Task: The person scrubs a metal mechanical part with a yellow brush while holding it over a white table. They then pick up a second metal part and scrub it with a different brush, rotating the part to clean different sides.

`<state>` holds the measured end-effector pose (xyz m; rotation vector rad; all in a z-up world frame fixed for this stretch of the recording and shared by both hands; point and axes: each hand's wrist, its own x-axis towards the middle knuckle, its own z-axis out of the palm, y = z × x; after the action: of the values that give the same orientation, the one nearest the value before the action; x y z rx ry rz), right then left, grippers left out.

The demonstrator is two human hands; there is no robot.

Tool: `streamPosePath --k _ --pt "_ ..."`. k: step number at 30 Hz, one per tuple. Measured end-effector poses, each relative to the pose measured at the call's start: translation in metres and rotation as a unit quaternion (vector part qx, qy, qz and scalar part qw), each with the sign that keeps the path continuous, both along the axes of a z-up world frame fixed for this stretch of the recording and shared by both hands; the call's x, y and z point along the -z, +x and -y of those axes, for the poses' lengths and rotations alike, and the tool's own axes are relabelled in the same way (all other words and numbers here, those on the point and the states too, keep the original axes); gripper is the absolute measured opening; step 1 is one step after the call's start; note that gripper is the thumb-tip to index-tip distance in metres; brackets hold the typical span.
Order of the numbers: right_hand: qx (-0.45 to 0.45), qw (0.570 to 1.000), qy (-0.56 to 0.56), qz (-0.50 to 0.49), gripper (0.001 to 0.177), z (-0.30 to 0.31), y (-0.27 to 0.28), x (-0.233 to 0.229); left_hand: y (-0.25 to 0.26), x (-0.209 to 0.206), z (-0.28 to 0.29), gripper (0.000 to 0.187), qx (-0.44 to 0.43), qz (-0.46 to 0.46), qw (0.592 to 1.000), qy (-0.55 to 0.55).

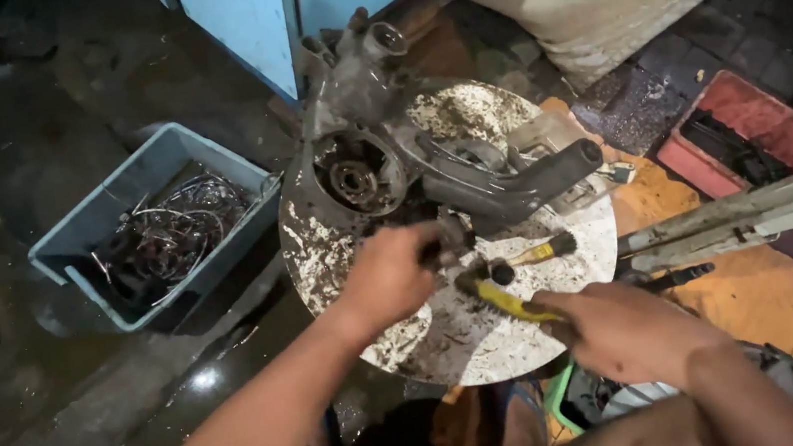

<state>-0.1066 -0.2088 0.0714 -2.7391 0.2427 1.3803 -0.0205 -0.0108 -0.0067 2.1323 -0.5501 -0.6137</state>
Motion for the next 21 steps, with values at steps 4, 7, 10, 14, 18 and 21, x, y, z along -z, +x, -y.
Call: streamPosePath --k 4,7,10,14,18,21 --pt "-0.017 0.999 0.039 -0.016 0.037 0.013 -0.004 0.029 0.006 0.079 0.028 0.033 0.107 0.136 0.972 0.158" --pt "-0.077 0.996 0.044 0.01 0.057 0.02 -0.001 0.055 -0.001 0.111 0.04 0.017 0.157 0.234 0.934 0.22" --pt "-0.073 0.993 0.09 -0.015 0.07 0.027 -0.001 0.086 -0.016 0.121 0.052 0.018 0.177 0.216 0.93 0.238" --pt "-0.218 0.948 0.098 0.211 0.07 0.058 0.002 0.191 -0.022 0.169 0.071 0.025 0.159 0.384 0.881 0.226" --pt "-0.255 0.928 0.004 0.272 0.043 0.068 0.012 0.306 -0.03 0.174 0.078 0.016 0.156 0.46 0.842 0.233" --pt "-0.284 0.92 0.005 0.271 0.034 0.055 0.012 0.269 -0.035 0.192 0.089 0.014 0.157 0.451 0.846 0.236"
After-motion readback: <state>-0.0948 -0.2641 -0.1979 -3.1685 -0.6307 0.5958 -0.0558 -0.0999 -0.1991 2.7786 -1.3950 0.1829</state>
